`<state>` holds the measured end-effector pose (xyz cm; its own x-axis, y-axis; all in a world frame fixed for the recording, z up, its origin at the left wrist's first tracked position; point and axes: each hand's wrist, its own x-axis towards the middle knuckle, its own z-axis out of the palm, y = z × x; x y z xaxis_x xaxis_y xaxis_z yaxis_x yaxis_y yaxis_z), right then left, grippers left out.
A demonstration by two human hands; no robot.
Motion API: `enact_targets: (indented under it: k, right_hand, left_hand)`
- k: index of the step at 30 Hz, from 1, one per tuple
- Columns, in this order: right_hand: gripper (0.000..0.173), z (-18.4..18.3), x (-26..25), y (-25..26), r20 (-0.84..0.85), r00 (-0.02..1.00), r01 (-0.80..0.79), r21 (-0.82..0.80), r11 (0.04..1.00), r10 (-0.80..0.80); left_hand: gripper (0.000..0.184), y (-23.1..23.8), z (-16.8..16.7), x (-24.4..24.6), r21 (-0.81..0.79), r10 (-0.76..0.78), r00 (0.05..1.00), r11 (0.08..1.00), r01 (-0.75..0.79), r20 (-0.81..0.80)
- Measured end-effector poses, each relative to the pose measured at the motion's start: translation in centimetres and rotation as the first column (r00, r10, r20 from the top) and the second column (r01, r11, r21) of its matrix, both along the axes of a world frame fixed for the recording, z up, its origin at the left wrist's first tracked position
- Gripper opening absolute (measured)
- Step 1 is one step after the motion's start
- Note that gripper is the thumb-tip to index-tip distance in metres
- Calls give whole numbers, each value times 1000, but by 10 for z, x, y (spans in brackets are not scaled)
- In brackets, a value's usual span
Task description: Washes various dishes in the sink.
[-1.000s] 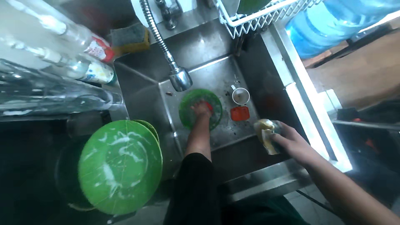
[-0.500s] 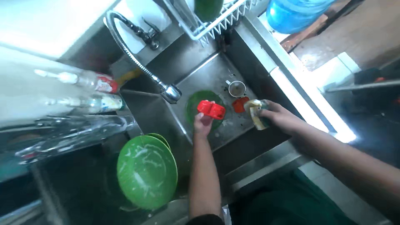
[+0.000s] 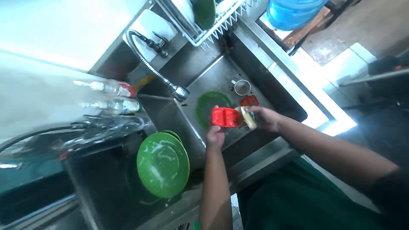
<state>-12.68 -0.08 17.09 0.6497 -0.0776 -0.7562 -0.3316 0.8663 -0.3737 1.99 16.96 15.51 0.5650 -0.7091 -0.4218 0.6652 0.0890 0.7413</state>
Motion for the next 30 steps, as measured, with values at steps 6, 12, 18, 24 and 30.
enact_targets:
  k: [6, 12, 18, 24, 30]
  right_hand:
    - [33, -2, 7, 4, -52, 997, -70, -153, 986, 63]
    - [38, 18, 34, -4, -200, 958, -276, -457, 845, 205]
    - [81, 40, 143, -52, -332, 839, -447, -873, 196, 432]
    - [97, 127, 280, -73, -592, 701, -581, -797, -164, 397]
    - [102, 132, 342, -94, -647, 689, -556, -761, -334, 326]
  left_hand:
    - [53, 8, 33, -4, 449, -234, 967, 878, 167, 97]
    - [45, 20, 63, 2, 764, -489, 856, 613, 202, 166]
    - [44, 21, 47, 25, 894, -516, 836, 441, 74, 186]
    - [44, 5, 48, 53, 906, -479, 854, 423, 20, 205]
    - [36, 3, 41, 69, 842, -223, 961, 540, -21, 166]
